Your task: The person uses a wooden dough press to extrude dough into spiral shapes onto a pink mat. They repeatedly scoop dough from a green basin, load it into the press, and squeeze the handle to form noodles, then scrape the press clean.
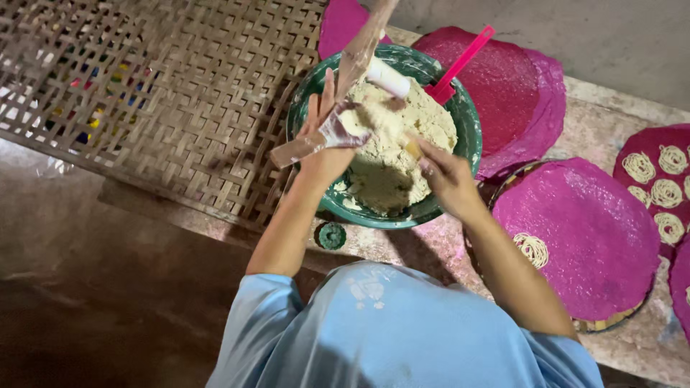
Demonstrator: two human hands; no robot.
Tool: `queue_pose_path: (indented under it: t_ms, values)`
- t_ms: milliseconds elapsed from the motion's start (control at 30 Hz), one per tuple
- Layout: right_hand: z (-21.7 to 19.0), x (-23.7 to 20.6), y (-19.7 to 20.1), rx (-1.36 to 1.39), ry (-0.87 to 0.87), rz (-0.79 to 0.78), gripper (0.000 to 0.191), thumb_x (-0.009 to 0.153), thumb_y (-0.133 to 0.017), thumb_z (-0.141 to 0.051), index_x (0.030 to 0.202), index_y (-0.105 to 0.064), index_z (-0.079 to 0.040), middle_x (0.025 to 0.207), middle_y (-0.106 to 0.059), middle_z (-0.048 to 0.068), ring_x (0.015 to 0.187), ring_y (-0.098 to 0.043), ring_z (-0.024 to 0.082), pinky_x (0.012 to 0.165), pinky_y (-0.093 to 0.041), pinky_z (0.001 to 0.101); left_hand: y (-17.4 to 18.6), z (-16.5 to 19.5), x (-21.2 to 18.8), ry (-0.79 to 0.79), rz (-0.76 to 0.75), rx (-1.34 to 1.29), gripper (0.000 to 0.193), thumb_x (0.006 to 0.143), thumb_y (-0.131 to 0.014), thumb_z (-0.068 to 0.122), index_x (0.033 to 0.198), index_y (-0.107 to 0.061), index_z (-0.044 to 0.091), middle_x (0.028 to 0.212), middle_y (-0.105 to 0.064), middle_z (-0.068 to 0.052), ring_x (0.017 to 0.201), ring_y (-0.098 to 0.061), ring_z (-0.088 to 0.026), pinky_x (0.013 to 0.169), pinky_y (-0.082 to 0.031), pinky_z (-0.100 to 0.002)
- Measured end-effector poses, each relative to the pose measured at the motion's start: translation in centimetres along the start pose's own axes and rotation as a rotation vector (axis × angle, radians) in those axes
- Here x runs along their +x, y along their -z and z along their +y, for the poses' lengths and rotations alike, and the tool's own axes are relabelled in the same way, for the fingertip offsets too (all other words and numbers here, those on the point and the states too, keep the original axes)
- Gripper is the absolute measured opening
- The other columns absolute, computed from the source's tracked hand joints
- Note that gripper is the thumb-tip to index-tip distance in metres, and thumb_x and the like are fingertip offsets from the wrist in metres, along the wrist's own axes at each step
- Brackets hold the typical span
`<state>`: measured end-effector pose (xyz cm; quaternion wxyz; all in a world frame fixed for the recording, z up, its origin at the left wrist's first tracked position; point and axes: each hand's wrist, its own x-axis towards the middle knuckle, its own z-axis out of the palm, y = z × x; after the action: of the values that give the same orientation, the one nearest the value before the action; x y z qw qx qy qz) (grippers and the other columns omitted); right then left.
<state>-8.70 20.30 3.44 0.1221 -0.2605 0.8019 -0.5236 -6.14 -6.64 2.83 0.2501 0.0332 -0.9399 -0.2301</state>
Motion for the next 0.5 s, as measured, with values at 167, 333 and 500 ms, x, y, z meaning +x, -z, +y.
queue_pose_path:
  t_ms: [167,333,500]
  values:
    - [0.6,0.6,-1.3,-0.033,0.042,0.084,0.04,0.105,-0.06,-0.011,0.144,-0.058,-0.011,0.112,-0.074,0.002,0.079,-0.064,0.008,0.071,-0.054,0.0266,-0.8,2.4,0.0,0.02,-0.059,0.039,0.075,0.09,-0.081,0.034,0.156,-0.047,0.022,0.17,-0.008,-0.024,0.14,-0.044,-0.055,0.094,-0.058,-0.049]
    - [2.0,-3.5,-1.2,-0.133,0.218,-0.033,0.042,0.105,-0.058,-0.01,0.147,-0.058,-0.006,0.116,-0.073,0.015,0.096,-0.068,0.016,0.086,-0.053,0.0316,-1.1,1.0,0.2,0.071,0.152,0.106,0.089,0.081,-0.081,0.012,0.16,-0.039,0.01,0.151,-0.045,-0.028,0.117,-0.061,-0.043,0.081,-0.06,-0.033]
    - [1.2,-4.8,2.0,-0.057,-0.138,-0.347,0.059,0.109,-0.049,-0.012,0.167,-0.042,-0.012,0.137,-0.053,0.033,0.116,-0.052,0.043,0.098,-0.044,0.046,-1.7,0.7,-1.0,0.667,0.022,-0.921,0.032,0.093,-0.073,0.01,0.112,-0.068,-0.014,0.096,-0.066,-0.017,0.079,-0.061,-0.027,0.065,-0.051,-0.038]
